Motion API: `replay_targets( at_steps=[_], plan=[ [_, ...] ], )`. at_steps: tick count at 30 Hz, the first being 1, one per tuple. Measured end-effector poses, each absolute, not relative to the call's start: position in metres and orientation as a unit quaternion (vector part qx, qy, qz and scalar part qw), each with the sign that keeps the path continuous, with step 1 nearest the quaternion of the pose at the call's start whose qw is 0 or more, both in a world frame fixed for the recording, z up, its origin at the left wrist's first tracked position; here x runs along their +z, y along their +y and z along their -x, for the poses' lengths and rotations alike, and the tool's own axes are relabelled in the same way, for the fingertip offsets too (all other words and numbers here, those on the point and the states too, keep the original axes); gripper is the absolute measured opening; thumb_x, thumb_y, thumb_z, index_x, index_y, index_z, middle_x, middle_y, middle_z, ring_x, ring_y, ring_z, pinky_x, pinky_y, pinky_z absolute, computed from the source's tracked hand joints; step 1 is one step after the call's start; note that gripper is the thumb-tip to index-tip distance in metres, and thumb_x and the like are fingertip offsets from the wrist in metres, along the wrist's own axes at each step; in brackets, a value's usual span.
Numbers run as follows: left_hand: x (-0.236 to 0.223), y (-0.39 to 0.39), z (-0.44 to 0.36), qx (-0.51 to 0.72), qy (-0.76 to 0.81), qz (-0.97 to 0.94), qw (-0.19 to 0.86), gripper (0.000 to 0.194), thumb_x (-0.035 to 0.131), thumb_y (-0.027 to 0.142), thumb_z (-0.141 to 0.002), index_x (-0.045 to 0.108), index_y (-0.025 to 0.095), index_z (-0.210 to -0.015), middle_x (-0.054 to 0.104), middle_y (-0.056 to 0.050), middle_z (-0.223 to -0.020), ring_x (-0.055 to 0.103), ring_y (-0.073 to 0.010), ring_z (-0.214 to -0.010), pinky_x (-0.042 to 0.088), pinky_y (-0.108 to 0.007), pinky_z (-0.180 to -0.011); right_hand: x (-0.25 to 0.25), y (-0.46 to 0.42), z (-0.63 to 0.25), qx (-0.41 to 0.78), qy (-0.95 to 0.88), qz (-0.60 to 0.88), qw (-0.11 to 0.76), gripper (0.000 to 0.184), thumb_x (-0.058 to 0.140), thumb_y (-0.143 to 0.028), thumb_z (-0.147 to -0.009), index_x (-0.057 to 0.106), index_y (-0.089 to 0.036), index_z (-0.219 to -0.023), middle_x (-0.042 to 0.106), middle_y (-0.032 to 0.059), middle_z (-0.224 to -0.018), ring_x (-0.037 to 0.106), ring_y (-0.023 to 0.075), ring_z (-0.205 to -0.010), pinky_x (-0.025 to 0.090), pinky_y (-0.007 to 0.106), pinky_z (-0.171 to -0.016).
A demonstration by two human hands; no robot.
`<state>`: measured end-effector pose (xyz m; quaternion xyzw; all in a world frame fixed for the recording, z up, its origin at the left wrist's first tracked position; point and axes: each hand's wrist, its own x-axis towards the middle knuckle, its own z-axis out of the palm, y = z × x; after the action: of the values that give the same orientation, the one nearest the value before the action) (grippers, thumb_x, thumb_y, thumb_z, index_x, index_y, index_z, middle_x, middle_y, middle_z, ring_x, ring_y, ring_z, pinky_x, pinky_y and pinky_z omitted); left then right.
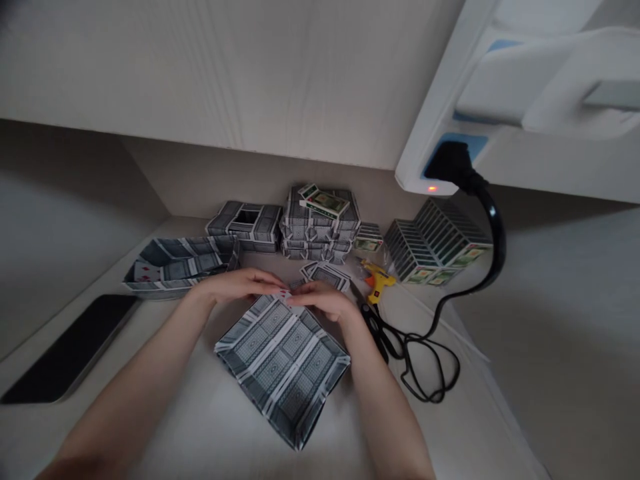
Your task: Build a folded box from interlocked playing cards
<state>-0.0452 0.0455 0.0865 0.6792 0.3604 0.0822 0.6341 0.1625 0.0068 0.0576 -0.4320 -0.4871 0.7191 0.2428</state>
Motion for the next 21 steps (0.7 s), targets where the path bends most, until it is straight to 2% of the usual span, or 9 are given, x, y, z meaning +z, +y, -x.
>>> replay_targets(
  at_steps=[6,11,18,21],
  plan=[
    [0.078,0.042,0.033,0.084,0.385,-0.655,0.644,0.037,0.06,0.048,-0.065,0.067,0.02,-0.088,0.065,-0.001,-0.087,0.054,-0.0147,-0.075,0.036,-0.021,-0.06,0.061,0.006,-0.161,0.695,-0.513,0.453,0.219,0.032,0.075,-0.03,-0.055,0.066,-0.016,-0.082,0.06,-0.0035,-0.064,0.047,0.0066,-0.052,0.032,0.019,-0.047],
    [0.072,0.041,0.027,0.109,0.371,-0.658,0.646,0.029,0.06,0.044,-0.065,0.066,0.018,-0.079,0.062,0.002,-0.074,0.051,-0.0122,-0.068,0.035,-0.02,-0.058,0.062,0.007,-0.16,0.694,-0.502,0.457,0.241,0.032,0.075,-0.03,-0.055,0.065,-0.016,-0.082,0.062,-0.0025,-0.067,0.05,0.0083,-0.057,0.035,0.02,-0.051],
    [0.068,0.039,0.026,0.106,0.371,-0.623,0.68,0.027,0.062,0.041,-0.064,0.064,0.017,-0.075,0.056,0.003,-0.065,0.046,-0.0095,-0.058,0.031,-0.019,-0.051,0.062,0.008,-0.162,0.658,-0.523,0.486,0.237,0.033,0.075,-0.035,-0.055,0.066,-0.015,-0.079,0.06,-0.0025,-0.062,0.044,0.0067,-0.05,0.027,0.019,-0.043],
    [0.068,0.039,0.027,0.083,0.365,-0.617,0.692,0.027,0.063,0.041,-0.063,0.063,0.017,-0.076,0.053,0.004,-0.063,0.042,-0.008,-0.054,0.028,-0.019,-0.047,0.062,0.007,-0.162,0.65,-0.533,0.496,0.218,0.035,0.075,-0.035,-0.053,0.066,-0.015,-0.081,0.06,-0.0032,-0.062,0.044,0.006,-0.049,0.028,0.019,-0.043]
  ],
)
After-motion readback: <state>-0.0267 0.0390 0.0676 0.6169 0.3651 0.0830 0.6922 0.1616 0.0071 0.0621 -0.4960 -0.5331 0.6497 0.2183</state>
